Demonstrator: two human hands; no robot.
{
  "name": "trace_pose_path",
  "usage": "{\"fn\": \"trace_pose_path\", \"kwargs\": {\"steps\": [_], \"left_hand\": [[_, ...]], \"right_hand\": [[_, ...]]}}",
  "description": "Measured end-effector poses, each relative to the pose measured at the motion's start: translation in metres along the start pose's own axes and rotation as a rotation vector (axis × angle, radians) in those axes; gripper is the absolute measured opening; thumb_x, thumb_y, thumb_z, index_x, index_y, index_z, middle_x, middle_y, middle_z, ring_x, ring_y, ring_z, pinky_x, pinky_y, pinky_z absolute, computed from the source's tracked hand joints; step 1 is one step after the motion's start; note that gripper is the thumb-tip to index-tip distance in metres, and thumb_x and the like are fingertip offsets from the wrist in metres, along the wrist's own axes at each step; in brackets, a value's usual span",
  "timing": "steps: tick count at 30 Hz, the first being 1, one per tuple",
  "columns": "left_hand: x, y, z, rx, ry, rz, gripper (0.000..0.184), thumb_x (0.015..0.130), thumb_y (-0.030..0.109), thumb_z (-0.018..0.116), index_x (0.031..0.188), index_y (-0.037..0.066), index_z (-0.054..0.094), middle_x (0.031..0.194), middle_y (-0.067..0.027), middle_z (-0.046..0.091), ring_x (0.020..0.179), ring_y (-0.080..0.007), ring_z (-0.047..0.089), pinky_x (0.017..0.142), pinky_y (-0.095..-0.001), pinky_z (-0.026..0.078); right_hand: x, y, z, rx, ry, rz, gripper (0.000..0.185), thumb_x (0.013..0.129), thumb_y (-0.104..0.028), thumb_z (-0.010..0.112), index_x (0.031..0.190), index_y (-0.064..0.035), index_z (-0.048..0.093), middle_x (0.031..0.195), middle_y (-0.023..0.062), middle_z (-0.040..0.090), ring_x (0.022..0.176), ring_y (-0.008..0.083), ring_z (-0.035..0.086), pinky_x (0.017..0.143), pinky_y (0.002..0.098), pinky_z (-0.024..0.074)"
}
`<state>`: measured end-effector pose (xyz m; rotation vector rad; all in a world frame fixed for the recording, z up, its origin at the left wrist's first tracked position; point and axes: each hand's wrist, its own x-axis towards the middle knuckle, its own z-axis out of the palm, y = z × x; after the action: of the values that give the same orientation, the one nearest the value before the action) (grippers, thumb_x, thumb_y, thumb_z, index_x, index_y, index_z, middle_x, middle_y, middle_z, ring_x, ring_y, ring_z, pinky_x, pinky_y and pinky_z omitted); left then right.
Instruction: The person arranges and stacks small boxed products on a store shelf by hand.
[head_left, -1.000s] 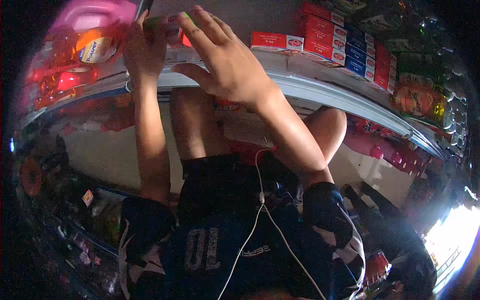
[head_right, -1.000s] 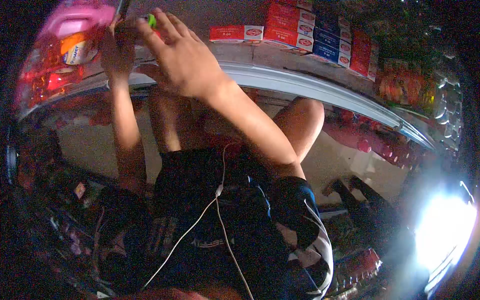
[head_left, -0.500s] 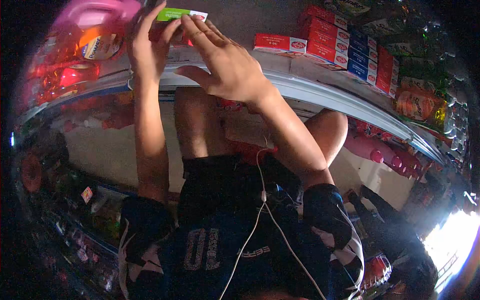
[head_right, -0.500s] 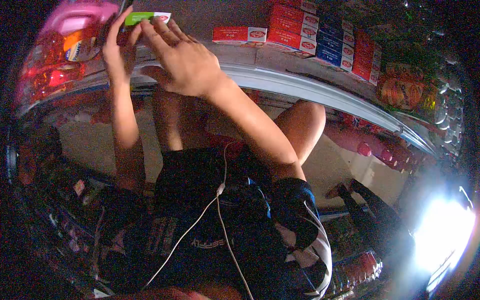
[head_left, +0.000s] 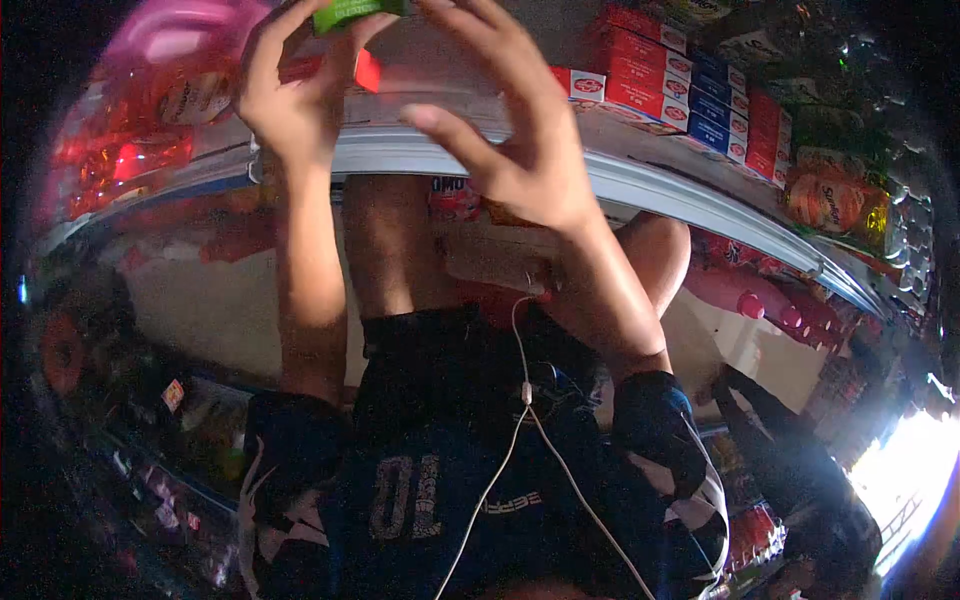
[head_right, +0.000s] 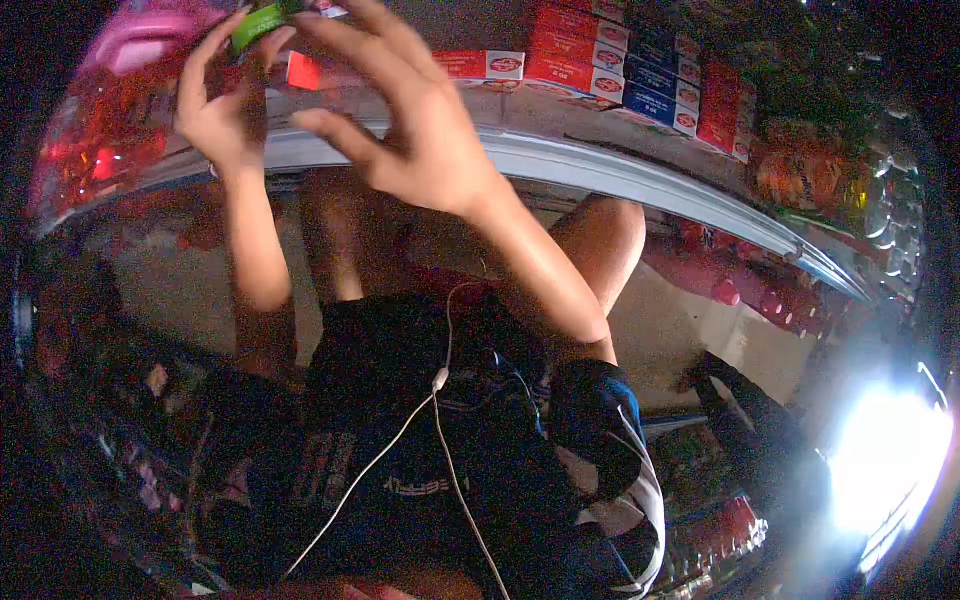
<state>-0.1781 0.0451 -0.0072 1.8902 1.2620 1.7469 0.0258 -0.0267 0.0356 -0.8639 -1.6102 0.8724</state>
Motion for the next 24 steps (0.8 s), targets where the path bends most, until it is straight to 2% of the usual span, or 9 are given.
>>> {"fn": "trace_pose_path", "kwargs": {"steps": [2, 3, 5, 7, 8, 15, 19, 23, 24], "left_hand": [[-0.006, 0.012, 0.004, 0.451, 0.037, 0.098, 0.033, 0.079, -0.005, 0.080, 0.111, -0.001, 0.073, 0.111, -0.0052, 0.075, 0.104, -0.0158, 0.068, 0.096, -0.0307, 0.053], [-0.010, 0.007, 0.012, 0.262, 0.000, 0.187, 0.036, 0.077, -0.003, 0.083, 0.112, 0.002, 0.074, 0.112, -0.0047, 0.075, 0.103, -0.0156, 0.068, 0.092, -0.0316, 0.055], [-0.026, 0.026, 0.041, -0.100, -0.050, -0.093, 0.039, 0.075, -0.003, 0.086, 0.111, 0.005, 0.075, 0.110, -0.0029, 0.075, 0.098, -0.0112, 0.067, 0.088, -0.0280, 0.053], [-0.024, 0.047, 0.058, -0.174, -0.196, -0.050, 0.035, 0.082, 0.002, 0.083, 0.114, -0.001, 0.069, 0.110, -0.0096, 0.072, 0.101, -0.0184, 0.068, 0.088, -0.0317, 0.055], [-0.025, 0.042, 0.065, -0.123, -0.216, 0.001, 0.034, 0.082, 0.002, 0.083, 0.114, 0.000, 0.069, 0.110, -0.0094, 0.072, 0.102, -0.0183, 0.069, 0.088, -0.0315, 0.055], [-0.033, 0.013, 0.086, -0.192, -0.380, -0.187, 0.034, 0.081, -0.003, 0.078, 0.114, -0.001, 0.068, 0.112, -0.0138, 0.072, 0.104, -0.0236, 0.070, 0.091, -0.0346, 0.054], [-0.023, 0.022, 0.081, -0.121, -0.555, -0.301, 0.035, 0.084, 0.006, 0.079, 0.116, 0.000, 0.067, 0.113, -0.0144, 0.071, 0.105, -0.0260, 0.069, 0.089, -0.0365, 0.053], [-0.036, -0.015, 0.091, 0.019, -0.582, -0.218, 0.047, 0.092, 0.024, 0.077, 0.129, 0.001, 0.060, 0.130, -0.0167, 0.061, 0.123, -0.0292, 0.057, 0.101, -0.0393, 0.047], [-0.022, -0.006, 0.093, -0.004, -0.639, -0.298, 0.051, 0.093, 0.030, 0.075, 0.132, 0.001, 0.058, 0.134, -0.0170, 0.057, 0.128, -0.0297, 0.053, 0.105, -0.0396, 0.044]], "right_hand": [[-0.005, 0.013, -0.020, -0.233, 0.075, -0.110, 0.060, 0.088, -0.010, 0.076, 0.143, -0.0083, 0.054, 0.148, 0.0213, 0.048, 0.138, 0.0373, 0.046, 0.110, 0.0450, 0.0419], [-0.006, 0.023, -0.032, -0.365, 0.116, -0.152, 0.058, 0.087, -0.011, 0.077, 0.142, -0.0087, 0.056, 0.145, 0.0205, 0.051, 0.135, 0.0369, 0.049, 0.109, 0.0441, 0.0435], [-0.008, 0.044, -0.057, -0.593, 0.185, -0.209, 0.055, 0.087, -0.013, 0.077, 0.139, -0.0094, 0.059, 0.140, 0.0188, 0.057, 0.130, 0.0359, 0.054, 0.106, 0.0425, 0.0469], [-0.013, 0.058, -0.076, -0.726, 0.223, -0.218, 0.052, 0.086, -0.015, 0.078, 0.136, -0.0101, 0.062, 0.135, 0.0172, 0.063, 0.125, 0.0350, 0.059, 0.102, 0.0408, 0.0502], [-0.016, 0.064, -0.083, -0.791, 0.243, -0.202, 0.036, 0.085, -0.012, 0.078, 0.120, -0.0108, 0.071, 0.123, 0.0109, 0.069, 0.114, 0.0308, 0.065, 0.097, 0.0386, 0.0531], [-0.014, 0.070, -0.098, -0.957, 0.151, -0.308, 0.031, 0.085, -0.013, 0.078, 0.115, -0.0099, 0.072, 0.123, 0.0097, 0.069, 0.116, 0.0320, 0.063, 0.098, 0.0422, 0.0521], [-0.019, 0.072, -0.122, -0.953, 0.116, -0.259, 0.027, 0.086, -0.014, 0.077, 0.113, -0.0100, 0.073, 0.121, 0.0107, 0.070, 0.114, 0.0316, 0.065, 0.098, 0.0414, 0.0517], [-0.042, 0.077, -0.183, -0.882, 0.634, -0.035, 0.023, 0.088, -0.019, 0.079, 0.103, -0.0016, 0.077, 0.104, 0.0115, 0.076, 0.092, 0.0211, 0.072, 0.084, 0.0355, 0.0576], [-0.046, 0.077, -0.199, -0.948, 0.697, -0.193, 0.025, 0.089, -0.023, 0.078, 0.101, -0.0006, 0.077, 0.101, 0.0122, 0.077, 0.086, 0.0206, 0.072, 0.075, 0.0351, 0.0581]]}}
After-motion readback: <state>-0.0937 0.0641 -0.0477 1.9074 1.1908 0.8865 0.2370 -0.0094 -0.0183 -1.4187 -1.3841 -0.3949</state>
